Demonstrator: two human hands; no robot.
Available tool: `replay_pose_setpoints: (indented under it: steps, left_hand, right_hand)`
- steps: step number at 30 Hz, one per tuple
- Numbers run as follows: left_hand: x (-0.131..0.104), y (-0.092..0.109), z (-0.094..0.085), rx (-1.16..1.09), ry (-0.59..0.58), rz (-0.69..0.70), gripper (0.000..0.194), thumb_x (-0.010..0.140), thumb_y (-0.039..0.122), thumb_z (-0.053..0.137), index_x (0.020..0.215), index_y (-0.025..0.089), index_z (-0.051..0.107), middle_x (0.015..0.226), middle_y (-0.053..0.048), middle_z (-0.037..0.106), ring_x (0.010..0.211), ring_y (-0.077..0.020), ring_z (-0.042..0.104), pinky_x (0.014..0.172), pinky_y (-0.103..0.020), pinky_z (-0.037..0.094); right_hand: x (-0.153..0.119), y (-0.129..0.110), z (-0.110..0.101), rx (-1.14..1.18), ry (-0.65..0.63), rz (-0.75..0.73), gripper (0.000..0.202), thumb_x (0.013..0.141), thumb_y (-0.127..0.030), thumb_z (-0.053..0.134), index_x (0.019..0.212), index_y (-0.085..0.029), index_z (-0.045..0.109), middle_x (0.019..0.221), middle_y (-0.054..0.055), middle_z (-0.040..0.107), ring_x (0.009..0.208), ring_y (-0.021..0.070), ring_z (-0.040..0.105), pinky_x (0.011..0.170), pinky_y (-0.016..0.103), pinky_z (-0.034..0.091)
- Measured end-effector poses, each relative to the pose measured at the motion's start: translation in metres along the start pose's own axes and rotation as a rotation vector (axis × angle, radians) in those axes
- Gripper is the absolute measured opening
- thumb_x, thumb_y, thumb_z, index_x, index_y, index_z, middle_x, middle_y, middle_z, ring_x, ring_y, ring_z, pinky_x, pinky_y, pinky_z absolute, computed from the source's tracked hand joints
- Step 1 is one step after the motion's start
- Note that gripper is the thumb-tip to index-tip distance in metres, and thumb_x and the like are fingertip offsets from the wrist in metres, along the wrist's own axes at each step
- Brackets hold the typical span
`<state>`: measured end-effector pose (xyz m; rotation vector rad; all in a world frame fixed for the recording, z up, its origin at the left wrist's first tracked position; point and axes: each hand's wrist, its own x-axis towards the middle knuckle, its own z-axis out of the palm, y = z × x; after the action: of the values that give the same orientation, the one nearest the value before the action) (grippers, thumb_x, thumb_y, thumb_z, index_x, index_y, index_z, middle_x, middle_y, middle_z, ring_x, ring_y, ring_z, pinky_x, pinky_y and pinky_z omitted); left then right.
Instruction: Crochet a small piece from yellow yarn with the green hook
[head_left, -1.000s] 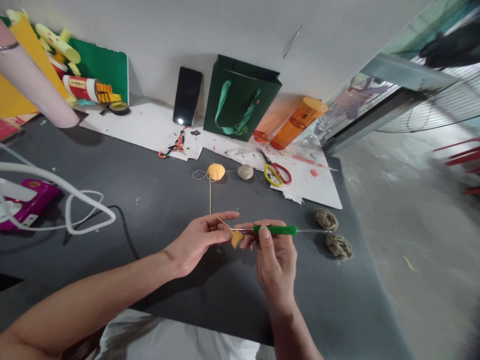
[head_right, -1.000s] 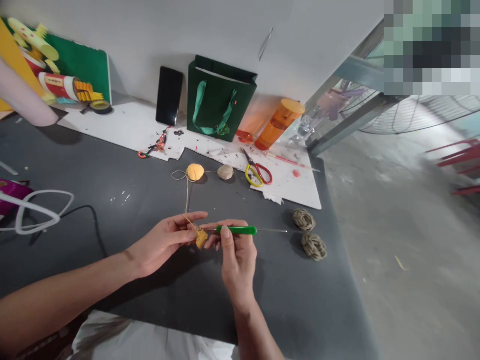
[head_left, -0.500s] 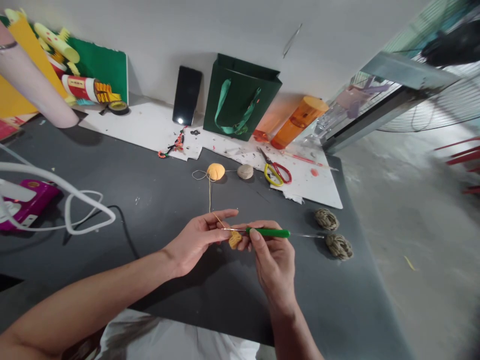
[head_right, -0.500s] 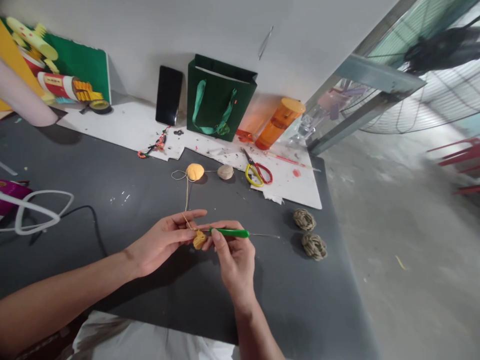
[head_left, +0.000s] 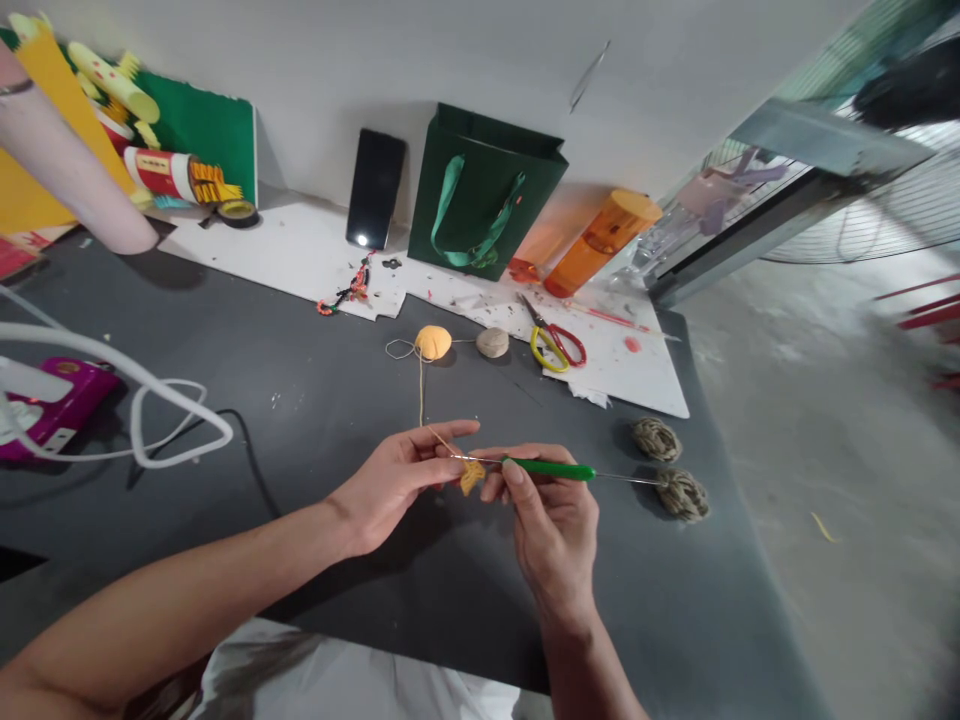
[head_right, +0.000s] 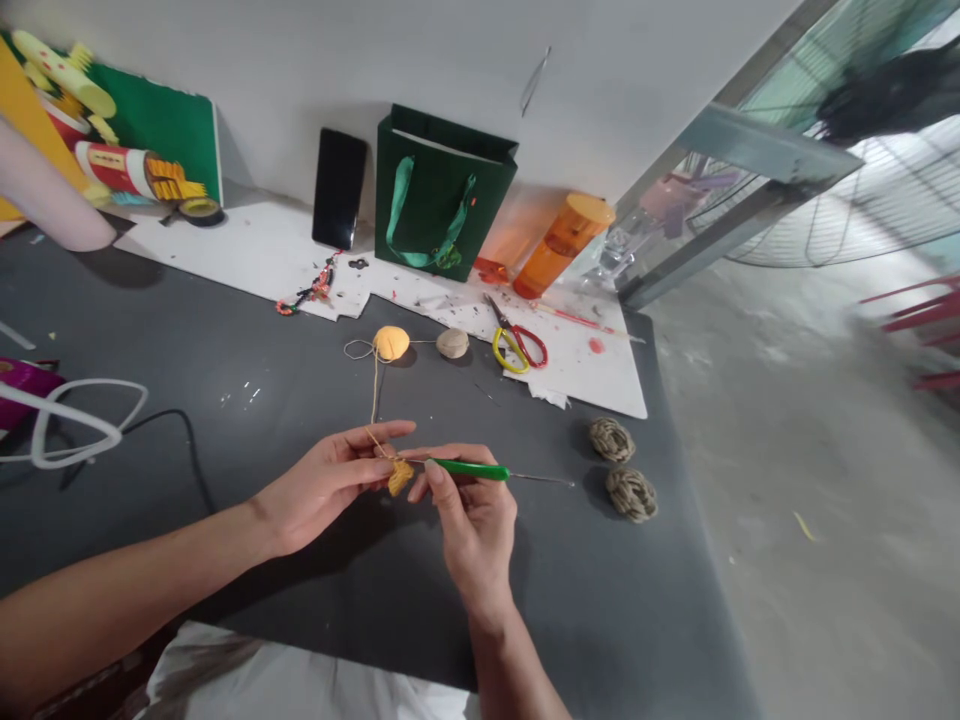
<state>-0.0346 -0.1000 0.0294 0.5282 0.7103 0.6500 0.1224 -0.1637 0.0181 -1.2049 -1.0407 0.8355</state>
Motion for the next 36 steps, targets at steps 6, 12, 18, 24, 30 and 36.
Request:
replay_pose_setpoints:
  steps: [6, 12, 18, 24, 30, 36]
  left_hand:
    - [-0.0001, 0.0000, 0.0002, -0.013, 0.004, -0.013, 0.041, 0.060, 0.027, 0.095, 0.100, 0.025, 0.084, 0.071, 0.005, 0.063, 0.071, -0.0110, 0.049, 0.077, -0.032, 0.034]
    - [0.0001, -0.0001, 0.0001, -0.012, 0.005, -0.012, 0.043, 0.059, 0.029, 0.096, 0.099, 0.025, 0.084, 0.071, 0.005, 0.063, 0.070, -0.0106, 0.048, 0.076, -0.031, 0.034]
    - [0.0006, 0.0004, -0.0004, 0.002, 0.009, -0.026, 0.041, 0.059, 0.030, 0.095, 0.098, 0.025, 0.084, 0.070, 0.005, 0.064, 0.069, -0.0105, 0.049, 0.076, -0.031, 0.033]
    - [0.0018, -0.0018, -0.0019, 0.018, 0.028, -0.047, 0.038, 0.061, 0.028, 0.094, 0.097, 0.024, 0.084, 0.070, 0.004, 0.064, 0.069, -0.0108, 0.048, 0.075, -0.032, 0.031]
    - [0.0032, -0.0032, -0.0030, -0.001, 0.044, -0.071, 0.042, 0.059, 0.029, 0.095, 0.099, 0.023, 0.084, 0.070, 0.004, 0.063, 0.070, -0.0109, 0.048, 0.078, -0.031, 0.033]
    - [0.0034, -0.0037, -0.0034, -0.002, 0.036, -0.081, 0.040, 0.060, 0.029, 0.094, 0.099, 0.023, 0.084, 0.072, 0.003, 0.065, 0.073, -0.0117, 0.051, 0.080, -0.032, 0.034]
  right_hand:
    - [-0.0007, 0.0015, -0.0007, 0.029, 0.004, -0.001, 0.002, 0.097, -0.025, 0.069, 0.095, -0.023, 0.070, 0.089, 0.002, 0.081, 0.058, 0.0088, 0.068, 0.056, 0.021, 0.054]
    - [-0.0005, 0.0029, -0.0007, 0.023, 0.018, 0.011, 0.003, 0.096, -0.025, 0.070, 0.094, -0.023, 0.071, 0.089, 0.001, 0.080, 0.058, 0.0079, 0.067, 0.056, 0.020, 0.054]
    - [-0.0016, 0.0020, -0.0015, -0.005, 0.021, 0.046, 0.005, 0.095, -0.027, 0.071, 0.093, -0.022, 0.071, 0.088, 0.002, 0.079, 0.059, 0.0092, 0.067, 0.056, 0.022, 0.054]
    - [0.0000, 0.0014, -0.0012, -0.043, 0.028, 0.076, 0.009, 0.094, -0.030, 0.071, 0.091, -0.021, 0.071, 0.085, 0.002, 0.078, 0.059, 0.0101, 0.066, 0.057, 0.024, 0.054]
    - [0.0012, -0.0003, -0.0004, -0.031, 0.025, 0.088, 0.008, 0.094, -0.030, 0.072, 0.091, -0.023, 0.071, 0.085, 0.001, 0.078, 0.059, 0.0087, 0.066, 0.058, 0.021, 0.054]
    - [0.0017, -0.0008, -0.0001, -0.049, 0.026, 0.102, 0.010, 0.093, -0.030, 0.072, 0.090, -0.021, 0.071, 0.085, 0.003, 0.078, 0.059, 0.0097, 0.066, 0.057, 0.023, 0.055]
